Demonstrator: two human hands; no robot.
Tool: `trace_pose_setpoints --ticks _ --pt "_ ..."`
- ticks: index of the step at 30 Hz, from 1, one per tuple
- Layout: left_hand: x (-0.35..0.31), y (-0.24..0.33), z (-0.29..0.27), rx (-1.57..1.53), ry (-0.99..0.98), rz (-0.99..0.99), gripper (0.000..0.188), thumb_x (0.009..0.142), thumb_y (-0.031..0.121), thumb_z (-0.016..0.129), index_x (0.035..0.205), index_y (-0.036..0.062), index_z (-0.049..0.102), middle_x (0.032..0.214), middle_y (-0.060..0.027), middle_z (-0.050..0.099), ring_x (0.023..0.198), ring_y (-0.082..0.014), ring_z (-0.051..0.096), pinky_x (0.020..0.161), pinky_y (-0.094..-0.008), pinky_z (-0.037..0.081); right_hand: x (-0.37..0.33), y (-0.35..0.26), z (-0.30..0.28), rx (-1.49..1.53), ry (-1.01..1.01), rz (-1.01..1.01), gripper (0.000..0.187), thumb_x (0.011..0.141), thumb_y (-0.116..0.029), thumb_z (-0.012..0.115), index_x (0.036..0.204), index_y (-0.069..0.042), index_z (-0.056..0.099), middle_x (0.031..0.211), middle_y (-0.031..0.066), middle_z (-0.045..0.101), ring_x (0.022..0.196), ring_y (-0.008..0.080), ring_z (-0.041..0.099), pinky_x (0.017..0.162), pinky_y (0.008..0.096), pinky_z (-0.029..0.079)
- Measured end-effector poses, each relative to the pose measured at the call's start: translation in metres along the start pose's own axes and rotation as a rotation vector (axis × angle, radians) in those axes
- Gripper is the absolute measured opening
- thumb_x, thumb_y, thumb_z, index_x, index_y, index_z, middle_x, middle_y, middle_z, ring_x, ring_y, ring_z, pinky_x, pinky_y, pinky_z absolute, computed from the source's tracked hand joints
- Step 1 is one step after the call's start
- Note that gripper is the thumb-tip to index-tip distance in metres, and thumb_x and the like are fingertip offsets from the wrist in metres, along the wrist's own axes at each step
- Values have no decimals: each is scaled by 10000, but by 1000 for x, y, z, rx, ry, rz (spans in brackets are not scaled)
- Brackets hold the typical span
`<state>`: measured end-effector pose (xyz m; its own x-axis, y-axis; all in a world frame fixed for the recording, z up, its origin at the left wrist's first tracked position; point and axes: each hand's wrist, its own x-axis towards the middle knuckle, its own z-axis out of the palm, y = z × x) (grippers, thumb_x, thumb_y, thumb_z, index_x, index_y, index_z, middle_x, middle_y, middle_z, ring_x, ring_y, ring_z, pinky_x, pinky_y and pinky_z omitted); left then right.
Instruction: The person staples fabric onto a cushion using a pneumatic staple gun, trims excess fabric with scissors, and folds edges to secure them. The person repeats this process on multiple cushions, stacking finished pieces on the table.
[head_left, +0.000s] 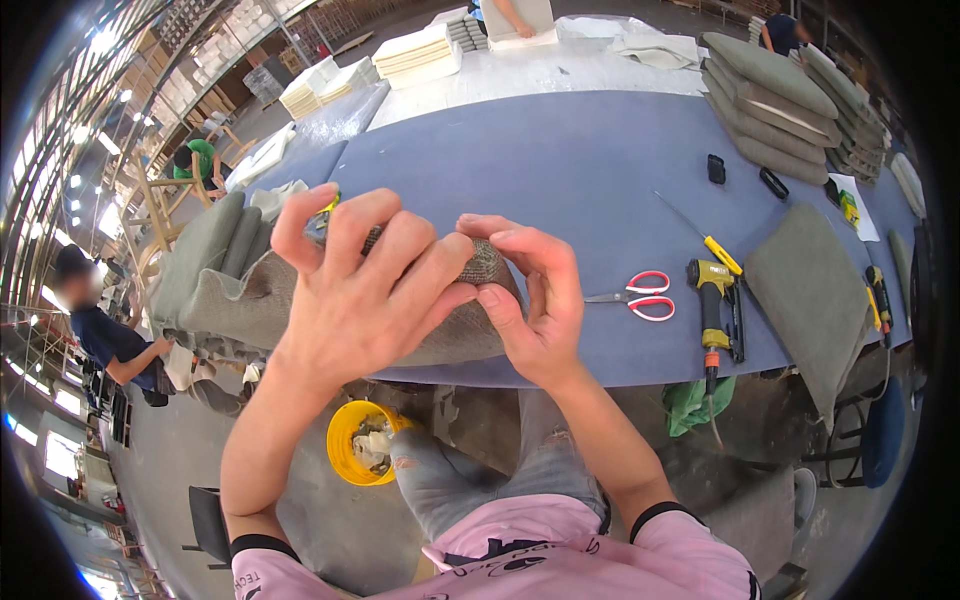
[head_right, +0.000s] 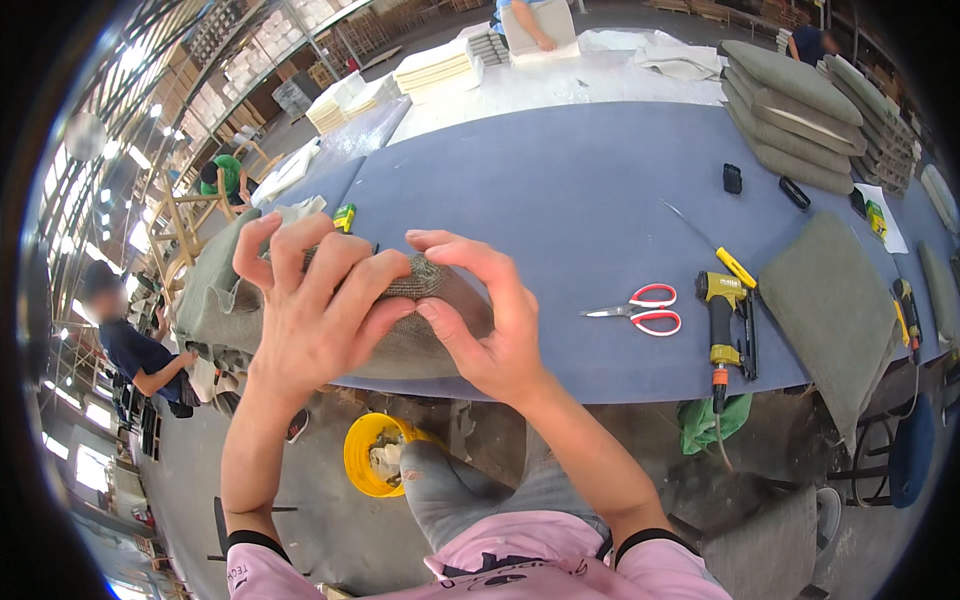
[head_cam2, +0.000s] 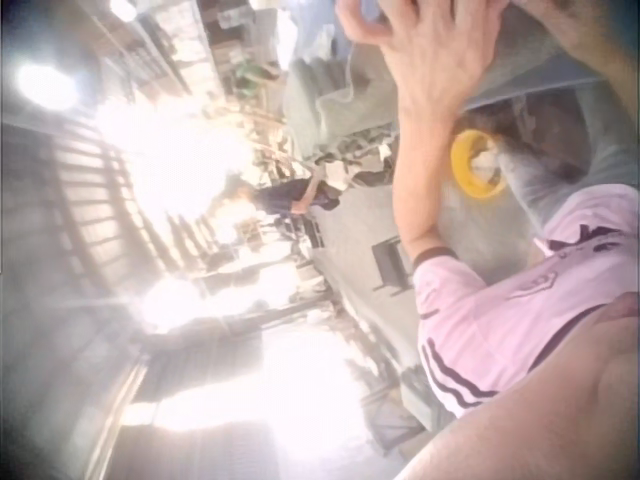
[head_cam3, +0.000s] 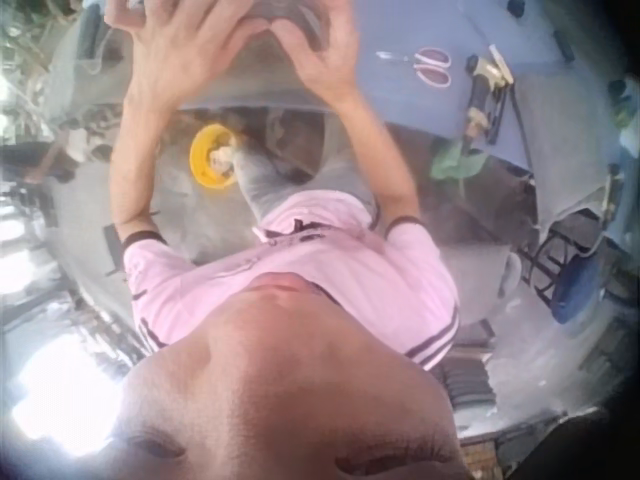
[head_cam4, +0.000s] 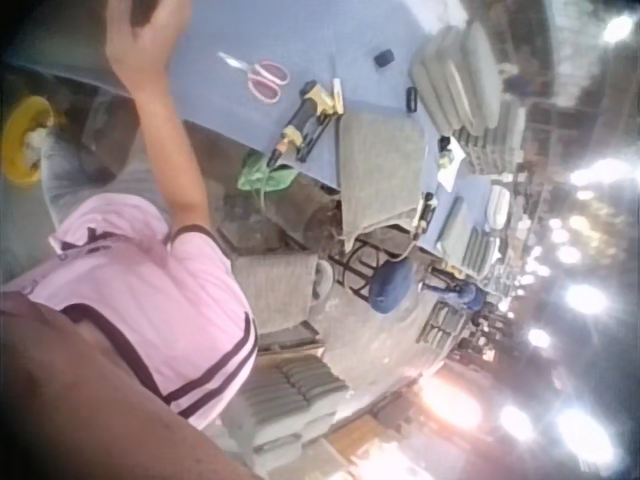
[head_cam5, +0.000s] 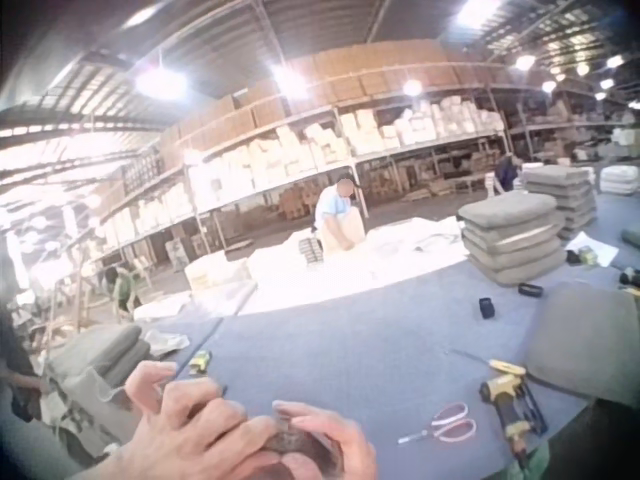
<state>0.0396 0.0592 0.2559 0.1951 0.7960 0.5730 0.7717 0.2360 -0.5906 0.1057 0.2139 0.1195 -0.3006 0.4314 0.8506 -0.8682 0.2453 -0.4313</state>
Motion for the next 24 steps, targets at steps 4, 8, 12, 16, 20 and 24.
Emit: trace_pose_setpoints --ticks 4,8,12,16,20,24 --pt "4 -8 -11 24 21 110 311 850 534 756 988 255 743 984 41 570 1120 -259 517 1014 -557 289 -3 -3 1 108 -10 -28 354 987 -14 762 1307 -15 611 1369 247 712 1235 328 718 1058 417 562" --pt "-3 -16 -7 7 177 208 315 824 555 771 913 260 709 954 42 527 1012 -262 489 889 -518 281 -3 -12 0 126 -43 2 238 987 -19 761 1208 2 676 1355 251 720 1201 317 730 995 391 592" --pt "-14 -16 4 32 327 217 294 847 569 772 875 296 665 930 57 482 934 -252 440 827 -501 258 -1 -16 -4 86 -87 45 192 989 -18 756 1173 6 703 1322 241 732 1104 274 743 901 348 608" --pt "-16 -13 5 65 348 199 281 871 573 764 882 321 638 921 68 457 921 -249 418 809 -498 249 2 -15 -10 -19 -142 4 165 994 -10 748 1153 13 713 1297 224 737 1002 231 730 837 322 597" --pt "-14 -15 6 62 341 194 279 870 570 771 895 327 637 924 74 456 927 -248 414 812 -496 253 1 -19 -6 6 -93 37 171 987 -8 758 1150 19 713 1285 219 739 959 216 722 826 325 597" --pt "-15 -15 6 50 340 180 281 853 563 796 875 330 642 915 81 461 932 -245 418 824 -490 263 2 -21 -6 52 -89 52 207 958 -16 797 1143 21 710 1275 221 737 961 205 721 824 337 607"
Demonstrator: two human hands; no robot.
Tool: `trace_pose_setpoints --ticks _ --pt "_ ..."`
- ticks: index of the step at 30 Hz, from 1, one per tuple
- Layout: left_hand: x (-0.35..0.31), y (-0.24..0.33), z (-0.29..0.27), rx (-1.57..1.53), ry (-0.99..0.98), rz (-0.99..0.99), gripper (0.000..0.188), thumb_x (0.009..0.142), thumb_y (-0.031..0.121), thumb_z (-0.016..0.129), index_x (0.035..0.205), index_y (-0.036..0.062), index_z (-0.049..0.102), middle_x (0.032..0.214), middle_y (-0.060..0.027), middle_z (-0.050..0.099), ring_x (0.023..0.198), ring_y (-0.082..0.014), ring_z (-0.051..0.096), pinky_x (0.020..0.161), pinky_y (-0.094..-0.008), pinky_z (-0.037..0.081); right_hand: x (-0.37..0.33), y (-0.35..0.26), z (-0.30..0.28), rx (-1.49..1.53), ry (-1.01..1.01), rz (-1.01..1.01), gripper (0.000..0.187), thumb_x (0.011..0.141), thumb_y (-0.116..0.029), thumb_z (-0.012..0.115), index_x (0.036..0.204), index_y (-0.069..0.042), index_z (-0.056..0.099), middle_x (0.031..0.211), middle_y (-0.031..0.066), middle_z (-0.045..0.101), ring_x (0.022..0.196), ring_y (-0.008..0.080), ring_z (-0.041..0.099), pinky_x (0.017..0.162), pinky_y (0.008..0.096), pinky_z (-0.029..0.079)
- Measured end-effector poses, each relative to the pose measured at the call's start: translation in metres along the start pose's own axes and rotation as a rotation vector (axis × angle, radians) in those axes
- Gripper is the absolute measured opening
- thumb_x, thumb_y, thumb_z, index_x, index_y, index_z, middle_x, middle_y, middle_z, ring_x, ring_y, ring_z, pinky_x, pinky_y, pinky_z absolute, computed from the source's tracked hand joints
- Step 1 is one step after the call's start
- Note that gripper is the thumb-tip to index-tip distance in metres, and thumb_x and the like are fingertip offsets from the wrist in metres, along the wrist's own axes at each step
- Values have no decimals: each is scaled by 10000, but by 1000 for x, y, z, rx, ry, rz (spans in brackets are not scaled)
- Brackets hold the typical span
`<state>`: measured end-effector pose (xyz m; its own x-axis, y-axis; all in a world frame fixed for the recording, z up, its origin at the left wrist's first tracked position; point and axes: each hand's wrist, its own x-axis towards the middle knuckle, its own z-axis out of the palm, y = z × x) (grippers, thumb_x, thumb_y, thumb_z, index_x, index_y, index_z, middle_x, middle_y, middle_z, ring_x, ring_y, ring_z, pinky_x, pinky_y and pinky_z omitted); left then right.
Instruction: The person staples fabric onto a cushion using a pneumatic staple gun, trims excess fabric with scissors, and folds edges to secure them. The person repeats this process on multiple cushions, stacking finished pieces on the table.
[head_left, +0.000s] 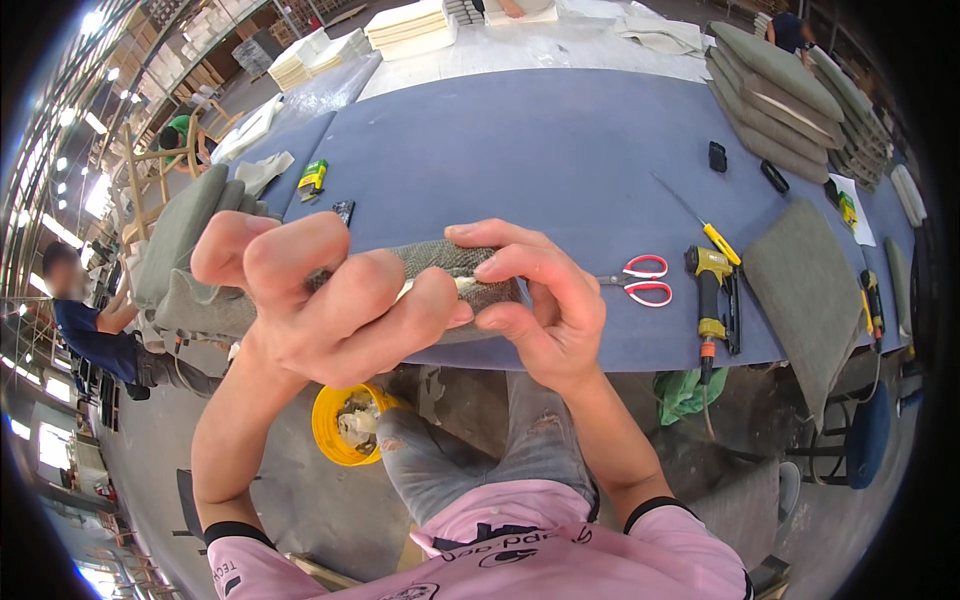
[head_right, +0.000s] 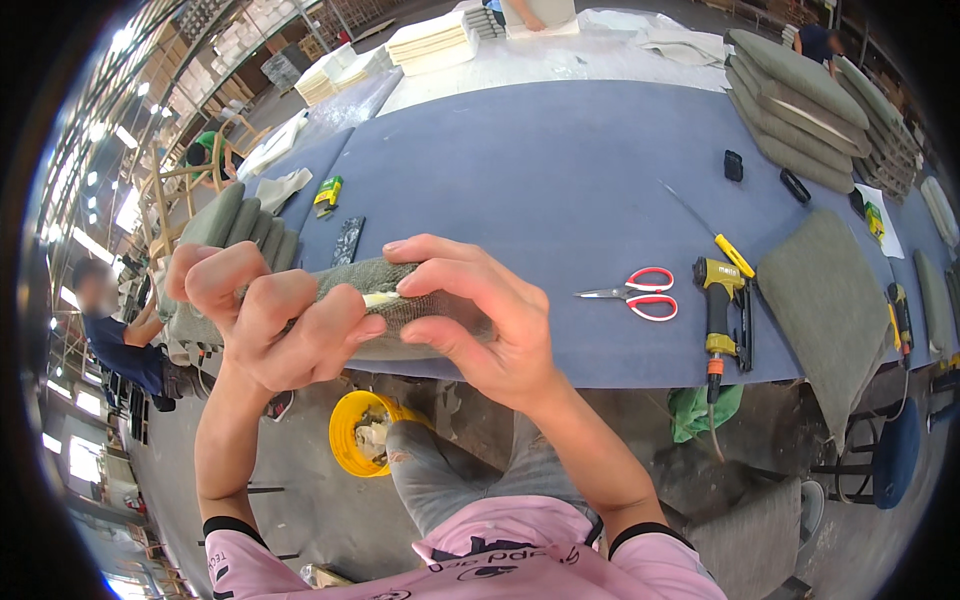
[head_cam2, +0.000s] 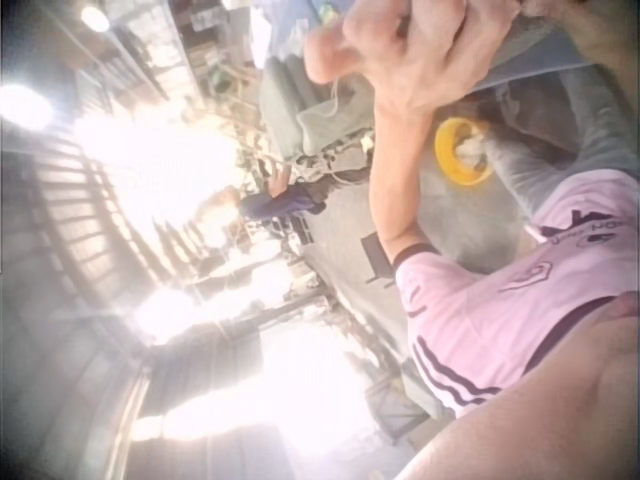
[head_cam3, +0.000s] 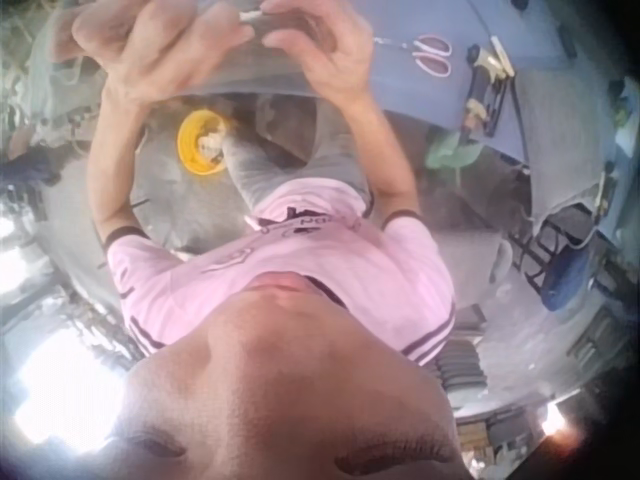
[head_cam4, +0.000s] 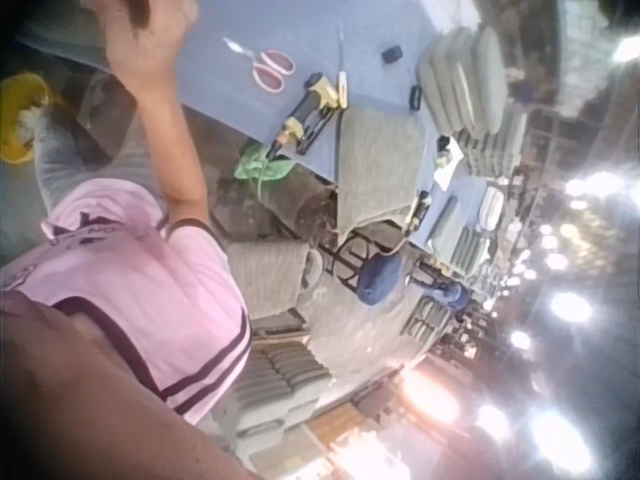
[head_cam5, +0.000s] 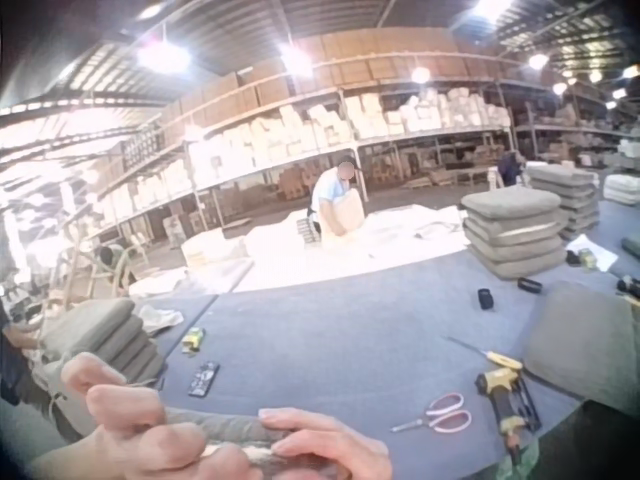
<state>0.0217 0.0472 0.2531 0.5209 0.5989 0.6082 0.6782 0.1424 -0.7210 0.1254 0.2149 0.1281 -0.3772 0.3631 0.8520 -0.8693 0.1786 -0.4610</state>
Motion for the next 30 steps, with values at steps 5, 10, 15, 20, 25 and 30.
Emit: trace_pose_setpoints --ticks 5,10,15,20,25,30 --pt "1 5 -8 26 -38 -17 262 846 539 817 855 334 654 901 88 469 943 -235 423 835 -482 272 1 -5 2 -28 11 29 216 921 -12 833 1095 16 709 1232 204 738 957 197 718 803 338 609" --pt "1 7 -12 27 -62 -26 244 836 512 836 860 330 675 901 93 481 957 -232 428 850 -470 279 3 -11 3 -45 34 64 179 909 18 823 1044 12 706 1176 185 736 942 202 715 786 320 595" --pt "7 9 -12 -50 -106 -113 246 759 447 858 826 272 699 844 69 492 936 -248 464 881 -463 283 4 -23 8 -59 53 113 148 885 57 789 986 3 695 1130 168 727 1004 222 713 861 349 579" --pt "39 4 -17 -285 -367 -216 233 688 351 861 757 208 690 768 30 489 888 -269 498 890 -461 278 -6 -35 16 65 110 250 369 907 62 734 1217 -28 556 1171 125 661 1116 202 663 992 367 532" --pt "52 -16 -12 -696 -629 -202 237 774 300 853 753 165 660 757 19 497 895 -271 501 896 -452 281 -16 -52 16 136 71 374 536 919 63 717 1357 -54 430 1269 117 581 1177 197 633 1054 372 505" --pt "44 -39 21 -1614 -1231 -719 365 1030 276 735 750 92 590 701 45 432 711 -84 393 687 -311 318 -10 -56 8 280 116 501 564 912 14 799 1373 -61 483 1368 116 538 1211 213 631 1036 378 532"
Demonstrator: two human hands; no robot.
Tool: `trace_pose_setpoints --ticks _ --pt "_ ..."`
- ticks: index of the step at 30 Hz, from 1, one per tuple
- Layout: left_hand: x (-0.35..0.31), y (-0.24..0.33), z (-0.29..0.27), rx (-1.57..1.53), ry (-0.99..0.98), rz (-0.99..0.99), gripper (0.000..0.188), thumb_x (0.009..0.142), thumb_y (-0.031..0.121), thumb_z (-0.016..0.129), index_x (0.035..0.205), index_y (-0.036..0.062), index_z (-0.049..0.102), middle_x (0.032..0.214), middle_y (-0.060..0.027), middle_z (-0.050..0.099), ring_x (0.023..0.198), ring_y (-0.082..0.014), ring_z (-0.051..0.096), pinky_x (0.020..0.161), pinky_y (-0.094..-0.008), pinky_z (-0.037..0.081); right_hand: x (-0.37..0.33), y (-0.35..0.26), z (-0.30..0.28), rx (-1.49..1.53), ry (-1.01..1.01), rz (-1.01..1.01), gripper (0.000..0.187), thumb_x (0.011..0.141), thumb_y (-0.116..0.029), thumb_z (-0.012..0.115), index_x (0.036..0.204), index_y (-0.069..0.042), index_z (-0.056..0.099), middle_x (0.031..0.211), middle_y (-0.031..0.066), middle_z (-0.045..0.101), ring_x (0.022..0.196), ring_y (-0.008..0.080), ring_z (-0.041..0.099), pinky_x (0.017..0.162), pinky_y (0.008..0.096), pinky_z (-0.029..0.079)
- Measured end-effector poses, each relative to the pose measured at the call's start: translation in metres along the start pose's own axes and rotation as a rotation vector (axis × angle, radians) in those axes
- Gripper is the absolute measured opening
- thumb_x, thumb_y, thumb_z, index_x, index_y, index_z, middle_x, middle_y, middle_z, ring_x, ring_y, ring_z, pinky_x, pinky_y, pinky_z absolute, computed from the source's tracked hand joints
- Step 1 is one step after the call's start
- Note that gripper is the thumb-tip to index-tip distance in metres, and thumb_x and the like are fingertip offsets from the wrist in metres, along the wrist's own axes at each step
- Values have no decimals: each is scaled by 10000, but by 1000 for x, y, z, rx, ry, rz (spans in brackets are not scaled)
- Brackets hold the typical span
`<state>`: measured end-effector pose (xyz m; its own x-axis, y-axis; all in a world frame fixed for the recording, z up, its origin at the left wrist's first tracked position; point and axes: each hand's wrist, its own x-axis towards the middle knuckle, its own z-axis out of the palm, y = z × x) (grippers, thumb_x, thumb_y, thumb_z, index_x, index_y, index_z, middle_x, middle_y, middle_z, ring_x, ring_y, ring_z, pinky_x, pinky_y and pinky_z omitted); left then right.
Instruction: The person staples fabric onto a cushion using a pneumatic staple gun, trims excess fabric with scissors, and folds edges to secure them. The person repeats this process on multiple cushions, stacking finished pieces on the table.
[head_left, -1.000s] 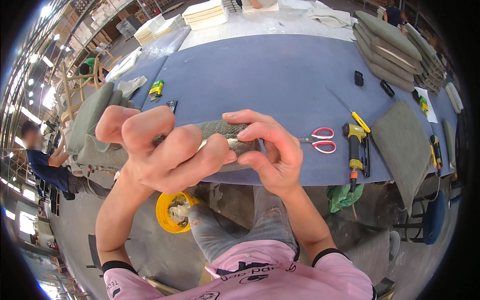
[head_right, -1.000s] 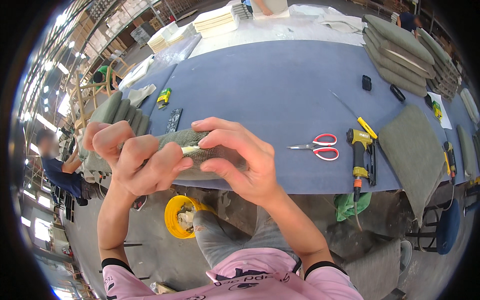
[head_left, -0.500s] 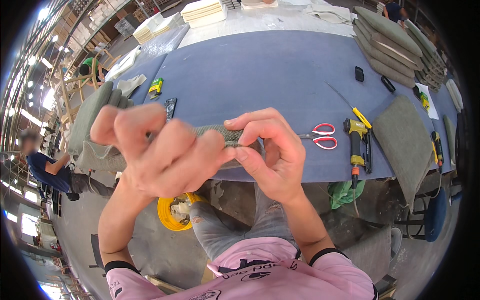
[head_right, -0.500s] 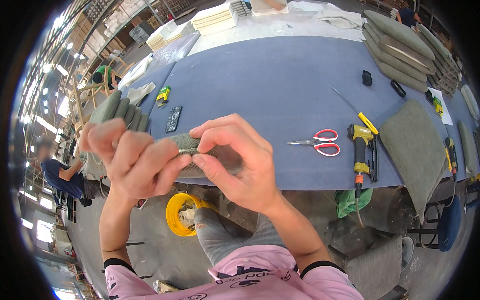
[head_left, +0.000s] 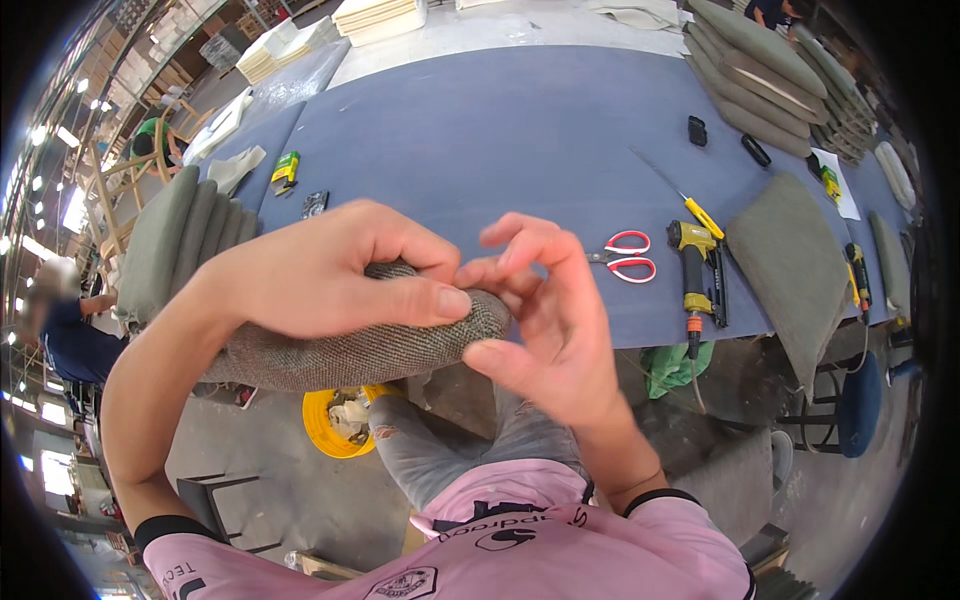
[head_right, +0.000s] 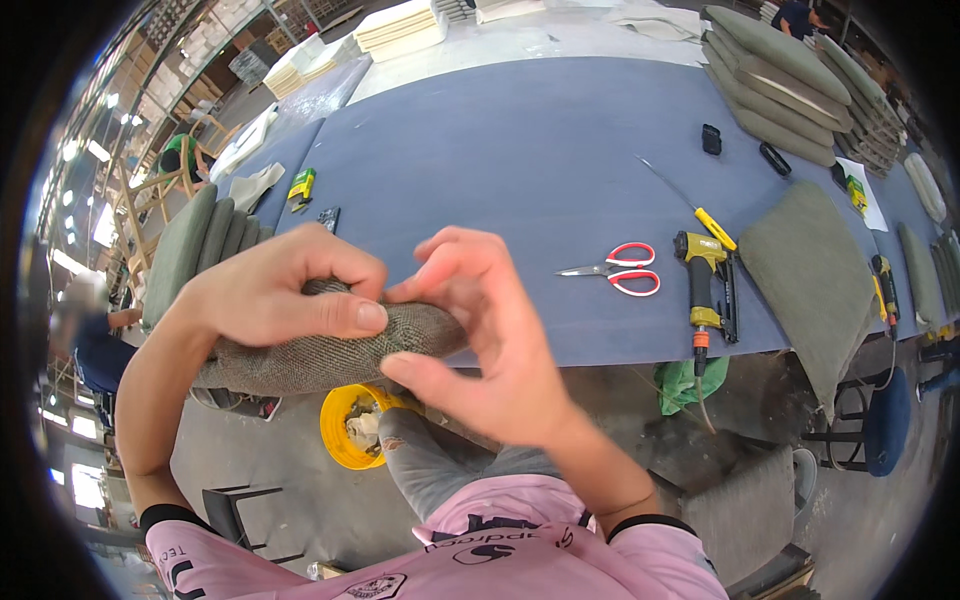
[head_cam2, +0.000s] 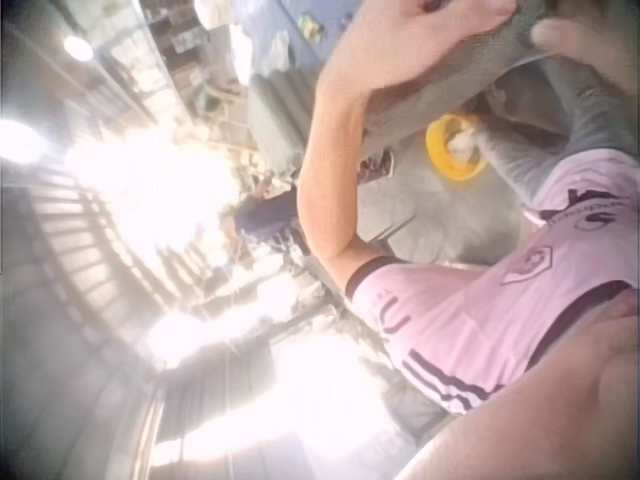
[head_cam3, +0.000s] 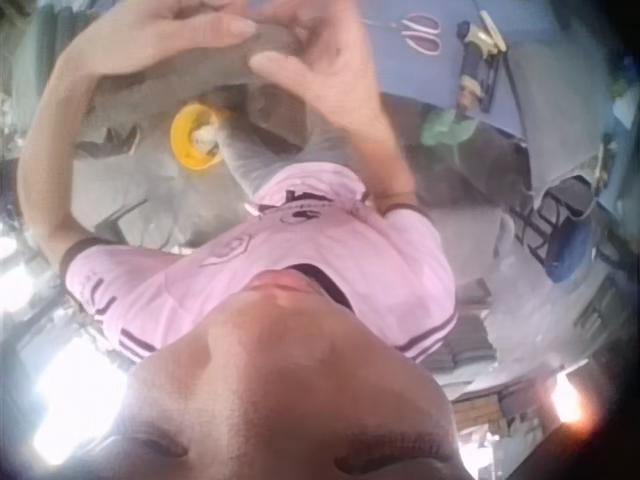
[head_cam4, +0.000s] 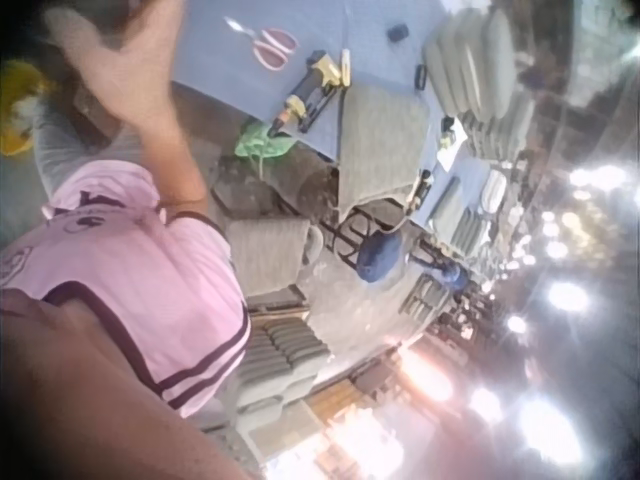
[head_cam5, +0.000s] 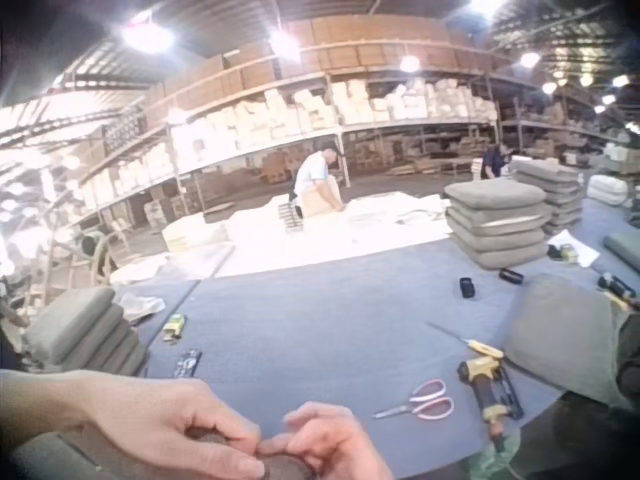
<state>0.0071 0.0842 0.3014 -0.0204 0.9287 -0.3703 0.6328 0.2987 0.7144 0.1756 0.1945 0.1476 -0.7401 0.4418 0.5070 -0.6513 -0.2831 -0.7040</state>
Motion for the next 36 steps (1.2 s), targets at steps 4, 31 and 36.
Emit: trace_pose_setpoints --ticks 4,31,36 --pt "10 -32 -9 -379 -176 -26 443 1097 275 663 729 103 485 717 101 390 694 -26 320 602 -268 261 38 -1 -106 -319 92 291 514 1014 -267 776 1432 -53 566 1420 113 543 1225 191 636 950 359 586" --pt "64 -67 -56 -469 -97 42 279 1021 238 672 784 134 570 776 105 498 733 -16 462 692 -246 393 41 -50 -21 -873 64 -733 241 1158 -374 481 1125 -139 439 885 35 519 748 205 665 661 360 626" --pt "64 -70 -50 -491 -109 66 234 1020 246 683 846 98 634 820 90 565 768 -34 515 724 -247 425 27 -79 -11 -573 152 -1007 161 1145 -275 535 1122 -146 441 883 40 549 791 189 688 675 319 604"
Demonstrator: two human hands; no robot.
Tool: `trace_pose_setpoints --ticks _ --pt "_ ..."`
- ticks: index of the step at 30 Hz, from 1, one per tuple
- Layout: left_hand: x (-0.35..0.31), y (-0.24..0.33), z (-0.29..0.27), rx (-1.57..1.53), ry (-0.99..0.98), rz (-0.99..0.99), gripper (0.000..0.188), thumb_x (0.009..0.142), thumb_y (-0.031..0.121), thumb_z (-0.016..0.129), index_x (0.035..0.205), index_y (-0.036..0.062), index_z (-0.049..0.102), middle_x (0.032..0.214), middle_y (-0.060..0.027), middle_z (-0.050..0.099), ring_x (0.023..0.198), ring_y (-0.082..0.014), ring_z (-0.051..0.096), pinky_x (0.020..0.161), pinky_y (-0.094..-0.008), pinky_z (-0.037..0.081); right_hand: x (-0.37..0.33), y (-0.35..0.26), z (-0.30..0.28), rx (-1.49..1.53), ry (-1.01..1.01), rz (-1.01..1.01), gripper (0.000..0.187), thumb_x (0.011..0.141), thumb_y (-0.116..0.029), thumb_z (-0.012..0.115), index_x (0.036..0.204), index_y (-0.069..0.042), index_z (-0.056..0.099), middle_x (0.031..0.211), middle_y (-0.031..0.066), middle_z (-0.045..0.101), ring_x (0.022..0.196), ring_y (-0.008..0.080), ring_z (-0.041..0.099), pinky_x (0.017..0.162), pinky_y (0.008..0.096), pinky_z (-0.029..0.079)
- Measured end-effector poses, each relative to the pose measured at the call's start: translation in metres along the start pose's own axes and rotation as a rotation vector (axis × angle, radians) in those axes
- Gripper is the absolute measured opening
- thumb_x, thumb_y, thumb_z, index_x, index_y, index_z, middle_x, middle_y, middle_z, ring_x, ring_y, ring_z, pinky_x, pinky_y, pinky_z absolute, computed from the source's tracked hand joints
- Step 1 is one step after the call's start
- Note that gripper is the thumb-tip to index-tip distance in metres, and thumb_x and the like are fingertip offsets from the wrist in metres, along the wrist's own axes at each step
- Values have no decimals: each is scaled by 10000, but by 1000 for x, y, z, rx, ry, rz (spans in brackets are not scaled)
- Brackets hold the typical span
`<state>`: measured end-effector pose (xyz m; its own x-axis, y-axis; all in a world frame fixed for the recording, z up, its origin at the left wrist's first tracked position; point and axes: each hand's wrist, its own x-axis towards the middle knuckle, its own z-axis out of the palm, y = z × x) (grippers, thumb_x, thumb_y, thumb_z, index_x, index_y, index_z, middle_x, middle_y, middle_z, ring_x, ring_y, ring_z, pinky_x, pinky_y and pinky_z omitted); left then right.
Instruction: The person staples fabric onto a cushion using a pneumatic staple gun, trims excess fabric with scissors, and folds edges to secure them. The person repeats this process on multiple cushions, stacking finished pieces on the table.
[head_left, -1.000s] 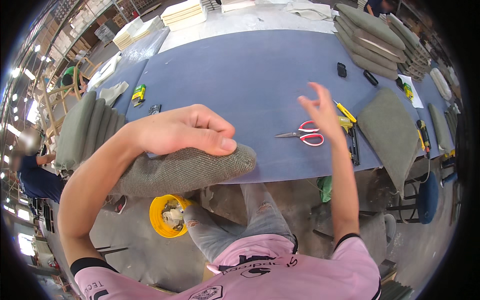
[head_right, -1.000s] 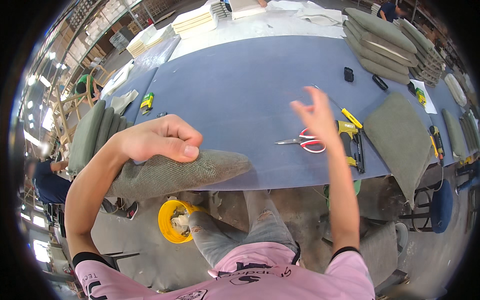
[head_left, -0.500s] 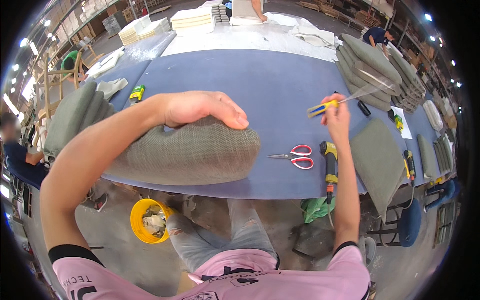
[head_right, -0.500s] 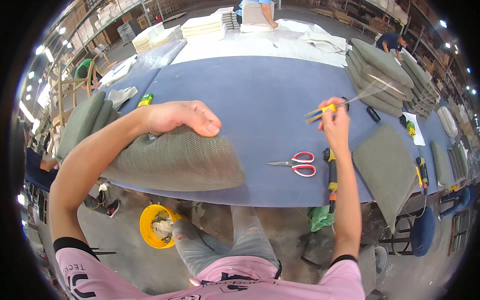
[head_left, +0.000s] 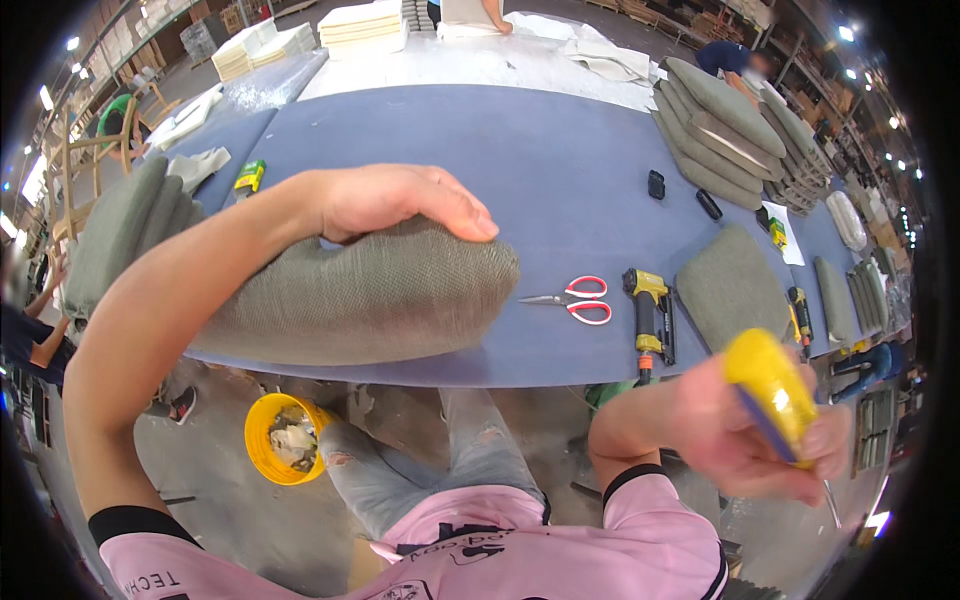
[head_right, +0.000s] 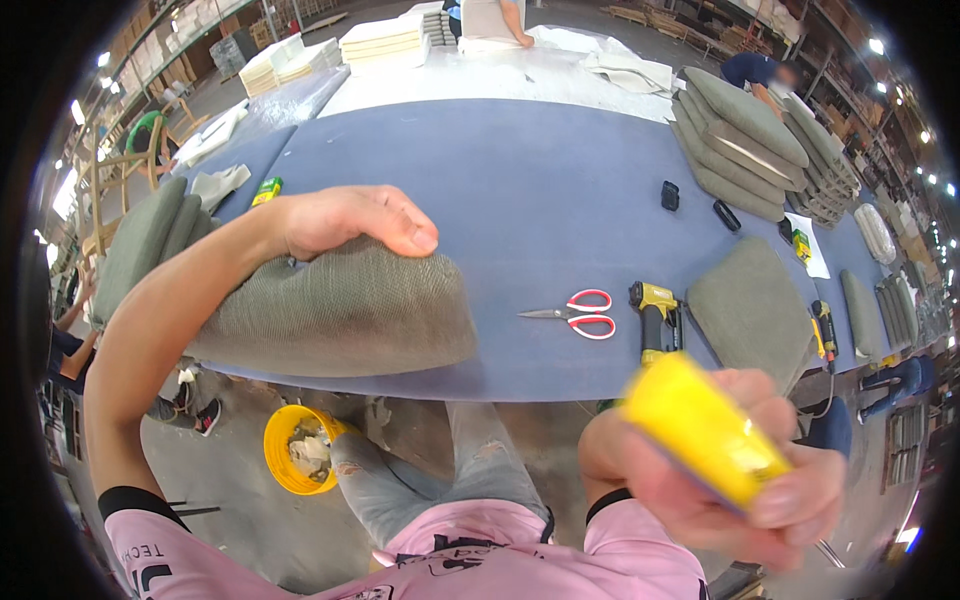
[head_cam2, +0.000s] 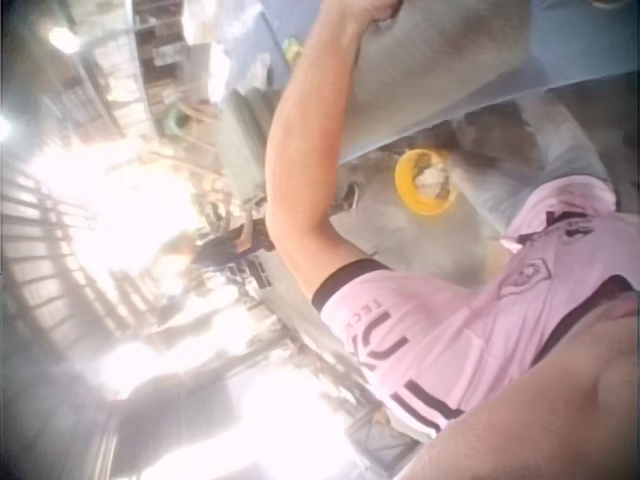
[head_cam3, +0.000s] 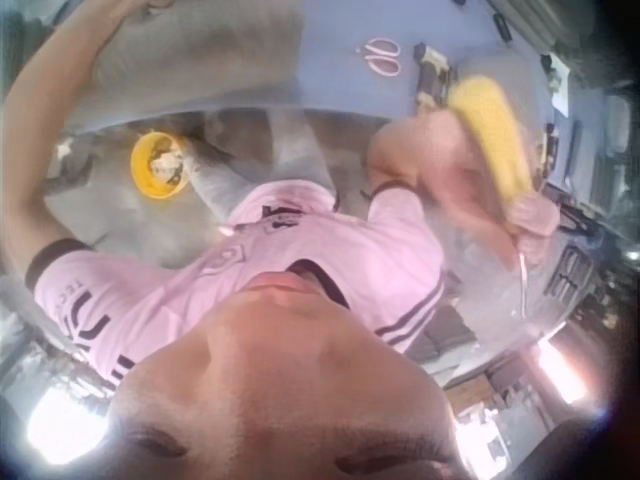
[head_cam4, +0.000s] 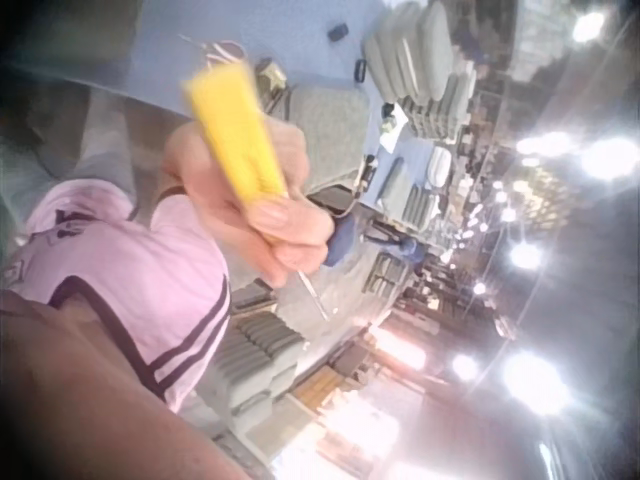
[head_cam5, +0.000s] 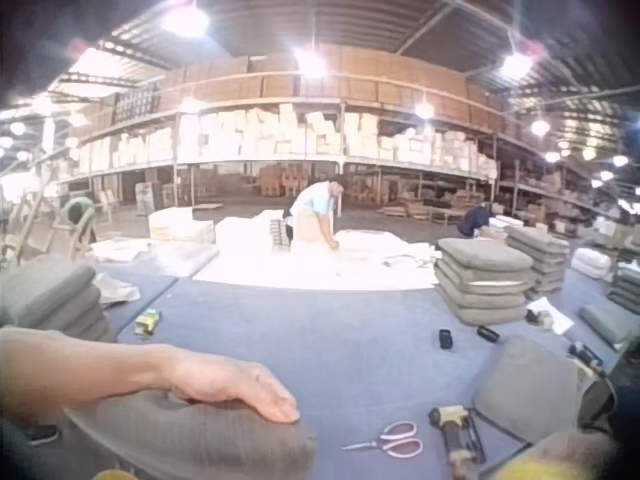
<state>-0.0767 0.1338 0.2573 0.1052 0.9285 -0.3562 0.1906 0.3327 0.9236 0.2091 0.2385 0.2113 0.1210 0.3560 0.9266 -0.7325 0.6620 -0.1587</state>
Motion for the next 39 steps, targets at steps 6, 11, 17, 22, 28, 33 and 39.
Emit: trace_pose_setpoints --ticks 6,11,17,22,28,33,39 --pt "-8 2 4 4 58 -4 281 999 293 725 1074 27 771 1065 -12 745 1012 -107 673 933 -266 503 31 11 5 -154 -247 126 159 1147 -275 537 1156 -138 457 908 51 574 777 181 682 668 314 598" --pt "-5 -1 8 134 59 61 476 1007 403 724 1285 18 762 1286 -71 740 1161 -165 680 1000 -311 539 33 -3 16 -77 -410 102 163 1148 -274 539 1185 -131 470 929 60 594 764 174 678 662 310 592" --pt "5 1 3 -50 -69 -33 400 1025 361 717 1187 0 778 1151 -44 758 1050 -128 688 935 -293 536 120 -13 -2 15 -352 69 175 1150 -274 541 1219 -123 485 955 72 619 750 167 672 656 305 586" --pt "-5 -1 14 8 131 -37 365 1043 375 703 1112 25 779 1010 -9 755 874 -99 696 790 -286 556 64 30 51 -125 -889 263 190 1151 -273 542 1248 -116 498 976 81 639 737 160 667 650 300 581" --pt "1 3 14 0 -8 -91 423 1047 424 693 1227 47 755 1132 -37 751 973 -124 714 834 -294 577 140 12 23 151 -680 186 212 1153 -273 544 1282 -107 514 1002 92 664 723 152 661 643 295 574" --pt "0 -16 14 -38 -7 -108 423 1061 432 666 1255 65 748 1193 -40 747 1005 -116 715 842 -292 588 120 34 47 -62 -964 252 234 1154 -272 546 1311 -100 527 1023 101 684 710 146 656 638 291 569" --pt "-6 -16 24 -66 36 2 336 1070 383 684 1145 66 771 1109 -9 746 1080 -99 656 971 -279 496 93 22 54 3 -1114 315 261 1156 -272 548 1345 -92 542 1048 113 709 696 138 650 631 286 563"
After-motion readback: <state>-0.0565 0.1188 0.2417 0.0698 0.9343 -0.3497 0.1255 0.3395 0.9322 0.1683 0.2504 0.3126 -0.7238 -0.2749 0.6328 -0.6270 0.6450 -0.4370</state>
